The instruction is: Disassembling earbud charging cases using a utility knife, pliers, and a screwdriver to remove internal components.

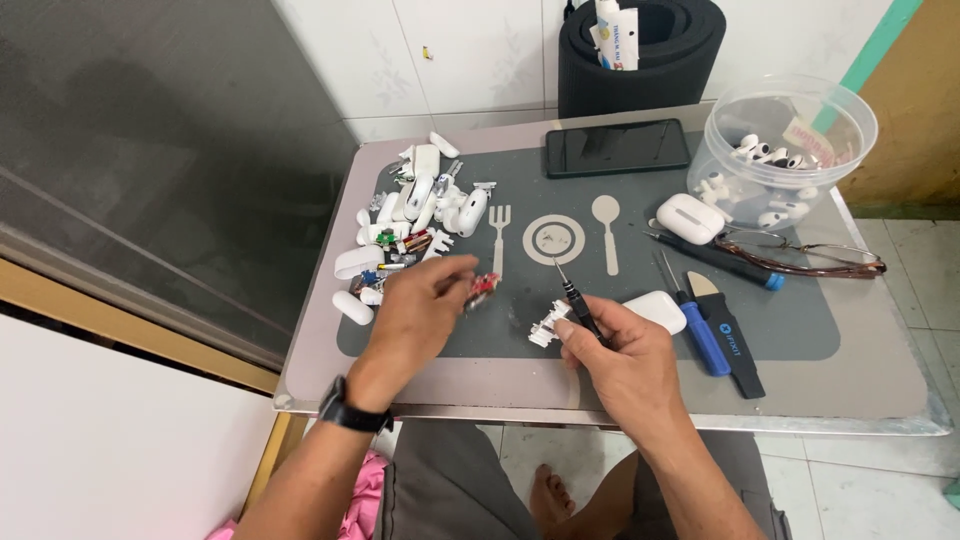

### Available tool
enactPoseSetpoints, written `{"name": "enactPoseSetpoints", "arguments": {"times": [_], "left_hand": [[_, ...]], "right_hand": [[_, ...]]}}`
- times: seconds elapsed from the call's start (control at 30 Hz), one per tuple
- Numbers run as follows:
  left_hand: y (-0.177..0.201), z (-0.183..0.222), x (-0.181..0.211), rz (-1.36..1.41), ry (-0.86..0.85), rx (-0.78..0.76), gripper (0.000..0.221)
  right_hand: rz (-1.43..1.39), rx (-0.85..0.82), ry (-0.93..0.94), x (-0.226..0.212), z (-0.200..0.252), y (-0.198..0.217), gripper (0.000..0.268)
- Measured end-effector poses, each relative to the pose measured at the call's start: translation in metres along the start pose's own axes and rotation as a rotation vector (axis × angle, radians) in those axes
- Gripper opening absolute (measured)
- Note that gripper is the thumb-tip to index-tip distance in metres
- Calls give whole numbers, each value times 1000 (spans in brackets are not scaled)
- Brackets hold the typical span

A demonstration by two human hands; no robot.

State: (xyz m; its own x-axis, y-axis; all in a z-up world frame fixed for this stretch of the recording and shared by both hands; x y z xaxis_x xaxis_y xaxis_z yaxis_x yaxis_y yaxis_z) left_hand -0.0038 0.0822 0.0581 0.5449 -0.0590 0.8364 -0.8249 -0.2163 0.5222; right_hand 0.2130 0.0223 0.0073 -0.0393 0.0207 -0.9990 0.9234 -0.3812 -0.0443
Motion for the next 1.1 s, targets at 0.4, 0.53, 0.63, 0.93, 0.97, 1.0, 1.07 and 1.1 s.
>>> {"name": "enactPoseSetpoints", "arguments": {"times": [0.4, 0.53, 0.63, 0.93, 0.97, 1.0, 1.07, 1.1], "left_hand": [[-12, -36, 35, -560, -728, 273, 24], [-13, 11, 32, -104, -317, 26, 23], [-22, 41, 22, 182, -95, -167, 46], [-31, 56, -1, 298, -222, -123, 18], [-31, 56, -4, 339, -235, -107, 20], [-33, 57, -6, 340, -224, -100, 20], [-31, 59, -7, 345, -365, -10, 18], [-29, 60, -7, 344, -354, 0, 18]], "right_hand": [[-107, 0, -9, 4, -1, 0, 30], [-221, -13, -13, 7, -5, 5, 31], [-206, -46, -6, 11, -6, 6, 31], [-5, -170, -53, 4, -3, 0, 31], [35, -156, -45, 4, -4, 0, 29], [42, -165, -52, 8, -4, 0, 29], [-49, -92, 32, 9, -4, 0, 29], [-43, -105, 27, 8, -2, -3, 29]]}}
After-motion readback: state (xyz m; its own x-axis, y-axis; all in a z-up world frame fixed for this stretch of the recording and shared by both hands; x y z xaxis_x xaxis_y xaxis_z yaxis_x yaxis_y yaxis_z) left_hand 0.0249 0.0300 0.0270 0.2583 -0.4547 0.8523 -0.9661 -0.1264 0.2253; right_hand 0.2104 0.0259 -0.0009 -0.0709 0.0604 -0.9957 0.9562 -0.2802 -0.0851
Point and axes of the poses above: each hand's wrist, its own z-axis away from the middle knuckle, its own y-axis out of the back of the hand, x = y × z, the point moved 4 cm from there along -z, towards the middle knuckle, and after that the axes turned 13 degrees about x, right-handed, at the moved point
